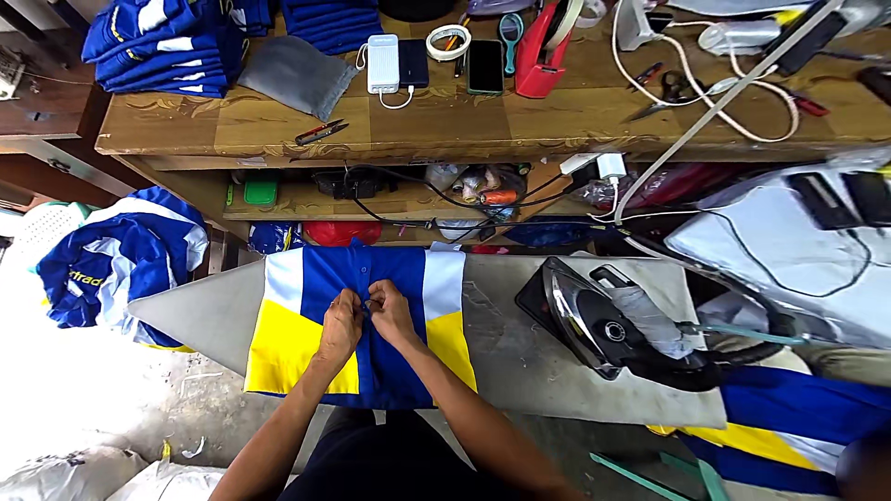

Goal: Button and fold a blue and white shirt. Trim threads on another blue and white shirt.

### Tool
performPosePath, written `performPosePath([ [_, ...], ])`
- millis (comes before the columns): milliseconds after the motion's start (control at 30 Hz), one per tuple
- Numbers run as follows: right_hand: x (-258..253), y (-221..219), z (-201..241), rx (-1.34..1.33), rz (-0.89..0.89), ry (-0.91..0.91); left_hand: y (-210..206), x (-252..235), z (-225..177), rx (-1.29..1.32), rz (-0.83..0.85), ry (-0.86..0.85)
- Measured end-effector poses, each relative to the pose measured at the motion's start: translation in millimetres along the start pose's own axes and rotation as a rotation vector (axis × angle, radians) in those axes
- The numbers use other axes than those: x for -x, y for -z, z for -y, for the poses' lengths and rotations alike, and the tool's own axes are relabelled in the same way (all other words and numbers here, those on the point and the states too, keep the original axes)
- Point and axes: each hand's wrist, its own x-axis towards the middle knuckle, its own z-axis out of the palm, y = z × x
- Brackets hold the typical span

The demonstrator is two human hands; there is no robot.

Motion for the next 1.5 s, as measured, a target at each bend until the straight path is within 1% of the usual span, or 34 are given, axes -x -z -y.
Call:
performPosePath([
  [33, 2.4, -1.9, 5.6, 0.071, -0.011, -0.003, -0.4, 0.6, -1.4, -0.004, 0.003, 0.015],
  [100, 3.2, -3.2, 10.3, 0.067, -0.007, -0.028, -1.2, 0.8, -2.4, 0.004, 0.001, 0.034],
  [233, -7.1, -0.8, -4.7, -0.318, 0.034, -0.079, 2.1, -1.9, 2.6, 0.08, 0.011, 0.031],
  [300, -8.2, 1.4, -9.9, -0.432, 0.059, -0.075, 5.6, -4.6, 5.6, 0.133, 0.059, 0.032],
  [400, -8.5, 4.1, -16.2, -0.411, 0.092, -0.013, 21.2, -14.3, 15.2, 0.281, 0.234, 0.074],
  [467, -9.1, 4.4, -17.3, -0.394, 0.106, 0.005, 27.2, -18.7, 24.6, 0.416, 0.292, 0.088],
  [600, -9.3, 4.4, -17.9, -0.443, 0.125, -0.001, 28.2, -19.6, 24.3, 0.564, 0.304, 0.13],
  [700, -8.6, 4.0, -21.3, -0.45, 0.12, 0.027, 29.3, -20.2, 24.2, 0.598, 0.309, 0.162],
  [733, -7.1, 4.2, -21.7, -0.411, 0.1, 0.05, 29.6, -18.0, 24.4, 0.562, 0.267, 0.159],
  [767, -4.5, 5.6, -21.8, -0.337, 0.054, 0.088, 29.5, -13.7, 24.6, 0.481, 0.184, 0.132],
  [833, 4.9, 12.1, -27.8, -0.105, -0.119, 0.216, 27.5, 0.1, 31.3, 0.183, -0.064, 0.003],
  [867, 11.3, 16.7, -38.2, 0.036, -0.206, 0.298, 27.6, 8.6, 41.5, 0.015, -0.16, -0.07],
  [900, 19.4, 24.0, -52.4, 0.189, -0.262, 0.367, 29.7, 18.0, 55.8, -0.162, -0.2, -0.114],
  [933, 28.7, 34.3, -69.6, 0.354, -0.284, 0.421, 34.1, 28.3, 72.2, -0.333, -0.182, -0.125],
  [1000, 50.9, 58.8, -111.3, 0.694, -0.235, 0.485, 48.8, 50.6, 107.0, -0.571, -0.072, -0.136],
  [1033, 63.3, 70.9, -128.0, 0.815, -0.185, 0.502, 57.5, 59.8, 122.3, -0.616, -0.043, -0.167],
  [1100, 81.0, 90.3, -144.9, 0.889, -0.122, 0.505, 70.7, 69.1, 139.0, -0.615, -0.014, -0.226],
  [1133, 86.9, 95.3, -147.1, 0.884, -0.105, 0.492, 73.9, 70.9, 139.1, -0.598, -0.012, -0.234],
  [1200, 87.5, 95.6, -140.6, 0.86, -0.121, 0.475, 70.9, 65.5, 123.9, -0.516, -0.083, -0.219],
  [1267, 86.5, 83.7, -127.6, 0.827, -0.156, 0.482, 56.7, 63.3, 92.7, -0.409, -0.178, -0.189],
  [1300, 85.8, 75.6, -118.2, 0.804, -0.158, 0.496, 46.3, 63.4, 73.9, -0.358, -0.2, -0.174],
  [1400, 86.4, 44.4, -94.6, 0.66, -0.127, 0.564, 9.4, 68.5, 24.1, -0.275, -0.127, -0.117],
  [1433, 88.5, 33.9, -91.9, 0.597, -0.106, 0.593, -2.2, 71.0, 14.4, -0.279, -0.099, -0.101],
  [1500, 97.5, 17.5, -93.0, 0.54, -0.032, 0.659, -17.5, 75.7, 10.3, -0.322, -0.075, -0.079],
])
